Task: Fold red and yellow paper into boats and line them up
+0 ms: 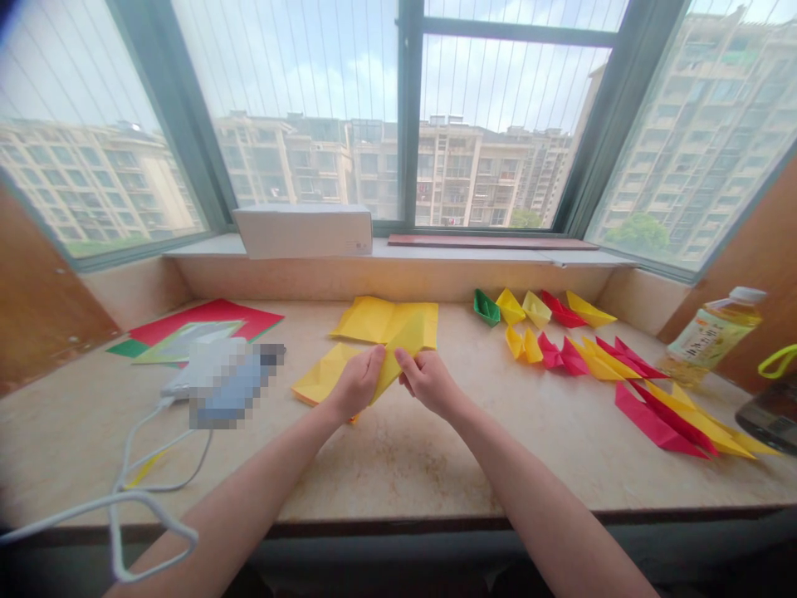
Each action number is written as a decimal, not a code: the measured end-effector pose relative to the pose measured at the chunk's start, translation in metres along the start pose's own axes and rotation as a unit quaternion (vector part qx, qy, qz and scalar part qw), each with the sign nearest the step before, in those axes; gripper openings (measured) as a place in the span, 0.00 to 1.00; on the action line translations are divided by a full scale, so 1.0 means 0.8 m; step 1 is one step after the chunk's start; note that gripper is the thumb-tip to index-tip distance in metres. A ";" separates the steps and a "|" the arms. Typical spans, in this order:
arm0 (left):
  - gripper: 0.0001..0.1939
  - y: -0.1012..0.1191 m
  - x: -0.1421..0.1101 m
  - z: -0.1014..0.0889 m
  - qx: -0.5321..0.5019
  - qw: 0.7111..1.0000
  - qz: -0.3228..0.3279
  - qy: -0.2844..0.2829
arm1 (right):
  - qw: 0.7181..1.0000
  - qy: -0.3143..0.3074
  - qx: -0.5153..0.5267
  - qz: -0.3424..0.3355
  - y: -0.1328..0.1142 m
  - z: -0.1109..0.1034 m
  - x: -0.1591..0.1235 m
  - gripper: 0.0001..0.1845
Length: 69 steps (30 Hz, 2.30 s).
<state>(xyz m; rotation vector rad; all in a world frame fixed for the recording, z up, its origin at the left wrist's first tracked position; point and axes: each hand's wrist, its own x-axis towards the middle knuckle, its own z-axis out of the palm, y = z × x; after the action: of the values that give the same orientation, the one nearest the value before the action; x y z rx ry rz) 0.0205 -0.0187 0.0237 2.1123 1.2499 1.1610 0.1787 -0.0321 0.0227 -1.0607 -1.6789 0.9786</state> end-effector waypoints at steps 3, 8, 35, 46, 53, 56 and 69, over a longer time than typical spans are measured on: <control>0.23 0.000 -0.001 -0.002 0.006 1.000 0.004 0.000 | 0.998 -0.062 0.006 -0.002 0.003 0.003 -0.001 0.33; 0.25 0.004 -0.002 -0.003 -0.003 1.000 0.007 -0.008 | 0.998 -0.054 -0.003 0.012 0.002 0.008 -0.007 0.33; 0.34 -0.015 -0.002 -0.007 -0.043 0.995 0.094 0.000 | 0.961 0.104 -0.200 -0.161 0.010 -0.003 0.007 0.14; 0.40 -0.013 -0.006 -0.002 -0.220 0.971 0.069 -0.067 | 0.981 0.090 -0.083 -0.152 0.007 -0.002 0.005 0.34; 0.32 -0.017 0.000 -0.003 -0.128 0.987 0.100 0.002 | 0.962 0.112 -0.168 -0.183 0.016 -0.006 0.007 0.42; 0.30 -0.017 0.002 -0.005 -0.192 0.979 0.072 -0.009 | 0.957 0.128 -0.181 -0.186 0.016 -0.008 0.008 0.40; 0.28 -0.013 -0.001 0.000 -0.275 0.960 0.052 -0.009 | 0.936 0.168 -0.224 -0.215 0.008 -0.014 0.005 0.39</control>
<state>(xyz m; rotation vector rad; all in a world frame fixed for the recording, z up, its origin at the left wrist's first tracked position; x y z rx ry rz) 0.0153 -0.0139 0.0159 1.7718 0.6989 1.3426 0.1897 -0.0244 0.0213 -1.0109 -1.7737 0.1194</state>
